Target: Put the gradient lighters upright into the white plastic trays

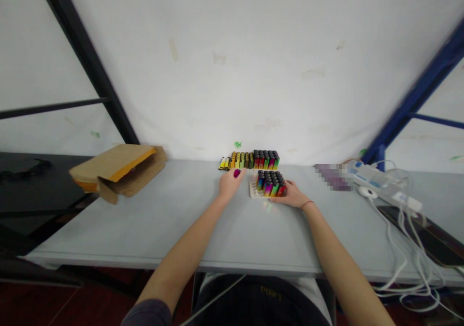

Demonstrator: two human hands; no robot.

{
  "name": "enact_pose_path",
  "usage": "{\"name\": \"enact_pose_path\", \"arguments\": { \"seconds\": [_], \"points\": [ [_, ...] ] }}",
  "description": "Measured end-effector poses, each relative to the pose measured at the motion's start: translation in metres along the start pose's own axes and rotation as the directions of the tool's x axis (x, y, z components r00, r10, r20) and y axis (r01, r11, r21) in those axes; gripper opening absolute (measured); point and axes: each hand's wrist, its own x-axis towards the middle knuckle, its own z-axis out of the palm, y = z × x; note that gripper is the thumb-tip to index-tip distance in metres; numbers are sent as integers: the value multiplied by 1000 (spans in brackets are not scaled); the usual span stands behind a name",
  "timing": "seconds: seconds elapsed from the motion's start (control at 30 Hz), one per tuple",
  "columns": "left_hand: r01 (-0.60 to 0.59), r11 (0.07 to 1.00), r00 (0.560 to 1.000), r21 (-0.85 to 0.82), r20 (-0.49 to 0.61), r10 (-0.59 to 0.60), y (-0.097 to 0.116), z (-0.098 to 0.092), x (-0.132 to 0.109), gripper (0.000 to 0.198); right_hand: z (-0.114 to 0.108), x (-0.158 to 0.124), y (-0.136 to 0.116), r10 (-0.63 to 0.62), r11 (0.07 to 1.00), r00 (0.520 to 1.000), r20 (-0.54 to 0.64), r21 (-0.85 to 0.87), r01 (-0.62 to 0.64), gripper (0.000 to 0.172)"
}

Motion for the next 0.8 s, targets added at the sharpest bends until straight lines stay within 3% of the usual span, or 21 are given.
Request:
{"name": "enact_pose_path", "arguments": {
  "seconds": [0.17, 0.27, 0.5, 0.67, 0.8],
  "points": [
    [-135, 969, 991, -205, -12, 136, -4, 10, 1, 33, 1, 1, 1, 1, 1000, 1000, 10, 14, -1, 83],
    [-195, 936, 976, -294, 39, 216, -4, 12, 1, 31, 1, 1, 1, 3, 1000, 1000, 15, 9, -3, 82],
    [-472, 847, 880, -245, -65, 471, 5, 8, -2, 23, 0, 0, -1, 0, 1000, 1000, 7, 1, 0, 80],
    [-455, 779, 847, -431, 62, 529, 5, 11, -6, 26, -2, 0, -2, -4, 1000, 1000, 9, 3, 4, 79],
    [-440, 769, 832, -464, 110, 543, 4, 17, -10, 24, -3, 0, -2, 10, 1000, 1000, 18, -16, -9, 80]
  ]
}}
